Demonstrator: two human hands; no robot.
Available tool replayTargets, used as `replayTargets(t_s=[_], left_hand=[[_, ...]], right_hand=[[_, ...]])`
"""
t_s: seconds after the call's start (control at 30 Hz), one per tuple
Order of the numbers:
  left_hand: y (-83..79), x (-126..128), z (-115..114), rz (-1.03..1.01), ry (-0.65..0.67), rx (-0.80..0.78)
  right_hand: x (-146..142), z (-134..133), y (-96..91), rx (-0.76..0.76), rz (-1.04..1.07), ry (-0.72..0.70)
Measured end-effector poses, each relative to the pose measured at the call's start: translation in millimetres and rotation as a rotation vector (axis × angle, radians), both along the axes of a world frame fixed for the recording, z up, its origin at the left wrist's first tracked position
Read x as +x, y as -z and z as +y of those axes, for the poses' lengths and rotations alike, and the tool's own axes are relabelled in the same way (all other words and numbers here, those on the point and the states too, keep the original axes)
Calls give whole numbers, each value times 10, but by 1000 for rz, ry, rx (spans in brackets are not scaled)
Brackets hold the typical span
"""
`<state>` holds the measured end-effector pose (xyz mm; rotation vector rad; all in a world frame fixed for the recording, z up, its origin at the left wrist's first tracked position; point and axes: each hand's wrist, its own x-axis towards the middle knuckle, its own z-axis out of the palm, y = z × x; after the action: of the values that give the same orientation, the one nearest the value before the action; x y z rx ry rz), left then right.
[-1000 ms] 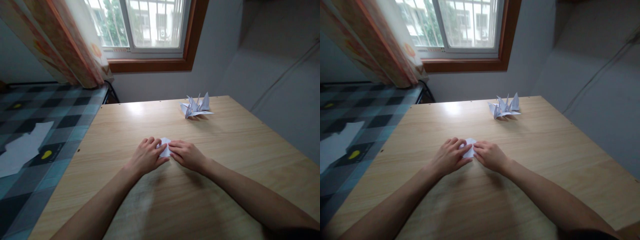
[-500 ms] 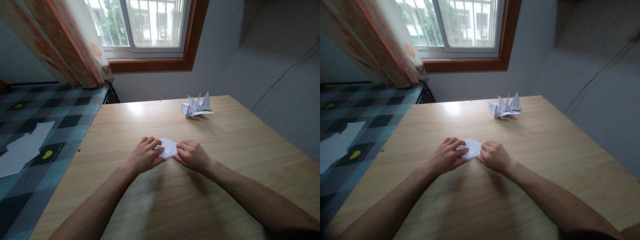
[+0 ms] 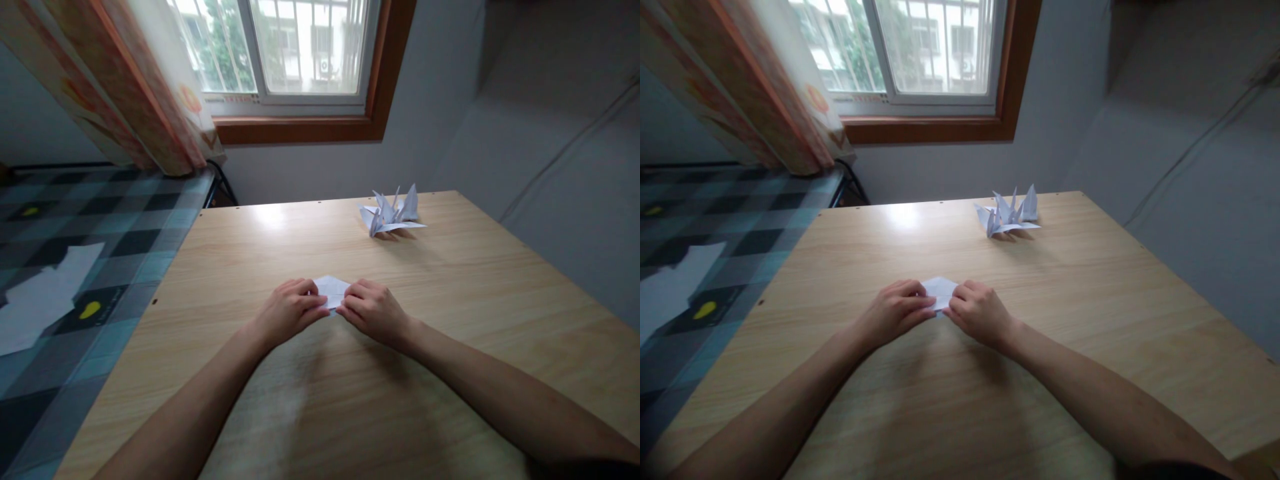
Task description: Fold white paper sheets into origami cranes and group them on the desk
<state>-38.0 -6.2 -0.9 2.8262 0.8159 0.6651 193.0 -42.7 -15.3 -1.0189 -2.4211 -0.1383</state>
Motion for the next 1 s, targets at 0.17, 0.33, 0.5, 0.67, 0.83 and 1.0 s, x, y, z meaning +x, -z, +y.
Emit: replayTargets(t_s=[0.17,0.33,0.5,0.67,0.83,1.0], left_hand=[[13,18,-5,-38,-93,-13],[19,15,-7,-17,-166,-8],[6,16,-11,36,-52,58],[-46,21,-41,124,-49,85],[-73,15,-62,154,-48,79],[-95,30,-68,128,-6,67]], right_hand=[[-30,3,-25,-118,69,122],[-47,31,-14,-188,101,171],[-45,42,9,-59,-16,1],[-3,8,-31,2,-140,-53],[38,-16,-51,-57,-71,-67],[-46,64,-11,-181,273,18]])
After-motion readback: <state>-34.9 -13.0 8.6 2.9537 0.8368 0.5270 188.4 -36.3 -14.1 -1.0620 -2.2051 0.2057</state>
